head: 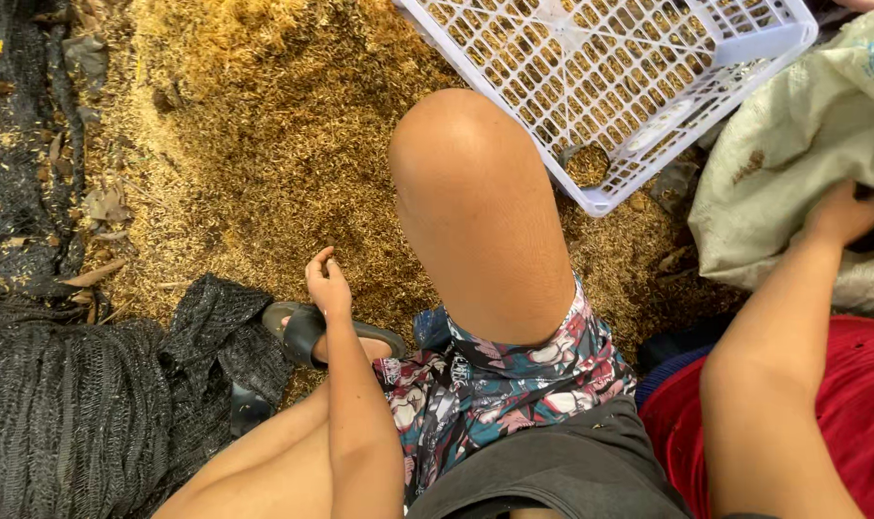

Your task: The person sits cross-legged on a pile of grains and repeatedly picks up clumps of material, breaks them apart by hand, and places the separated grains into a nearby white plastic crate. The person continues this process throughout the clip.

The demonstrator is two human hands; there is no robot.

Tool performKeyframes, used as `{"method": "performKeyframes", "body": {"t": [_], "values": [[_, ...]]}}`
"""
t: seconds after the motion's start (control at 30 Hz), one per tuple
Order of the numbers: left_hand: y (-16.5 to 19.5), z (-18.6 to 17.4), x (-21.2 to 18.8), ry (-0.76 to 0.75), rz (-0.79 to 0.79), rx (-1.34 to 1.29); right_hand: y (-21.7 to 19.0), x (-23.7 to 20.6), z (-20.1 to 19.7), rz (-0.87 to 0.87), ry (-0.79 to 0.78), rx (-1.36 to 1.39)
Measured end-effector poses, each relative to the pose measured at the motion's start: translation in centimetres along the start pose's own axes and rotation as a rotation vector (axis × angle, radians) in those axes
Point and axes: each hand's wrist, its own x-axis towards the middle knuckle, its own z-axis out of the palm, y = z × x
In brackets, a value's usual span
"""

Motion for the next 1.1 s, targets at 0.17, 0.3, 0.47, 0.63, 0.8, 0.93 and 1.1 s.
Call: {"method": "performKeyframes", "body": {"t": [0.17, 0.3, 0.47, 0.63, 0.8, 0.93, 1.1], "values": [[-0.5, 0.2, -0.8, -0.059, 0.015, 0.044, -1.4, -1.9, 5.0, 0.302, -0.658, -0.6], [-0.6, 0.1, -1.4, -0.092, 0.069, 0.033, -2.0, -5.7, 6.6, -0.041, -0.535, -0.669], [-0.8, -0.9, -1.0, -0.08, 0.074, 0.063, -1.7, -6.0, 4.5, 0.005, -0.56, -0.578], [-1.6, -1.9, -1.9, -0.096, -0.017, 0.056, -0.7, -2.9, 0.5, 0.031, -0.425, -0.632], [-2.7, -5.2, -2.0, -0.065, 0.177, 0.198, -0.7, 4.4, -3.6, 0.092, -0.287, -0.608], [-3.4, -9.1, -1.7, -0.029, 0.133, 0.285, 0.2, 7.4, -6.6, 0.439, -0.454, -0.675], [-3.4, -12.2, -2.0, -0.004, 0.026, 0.286, 1.4, 7.4, -9.0, 0.7, -0.562, -0.839]]}}
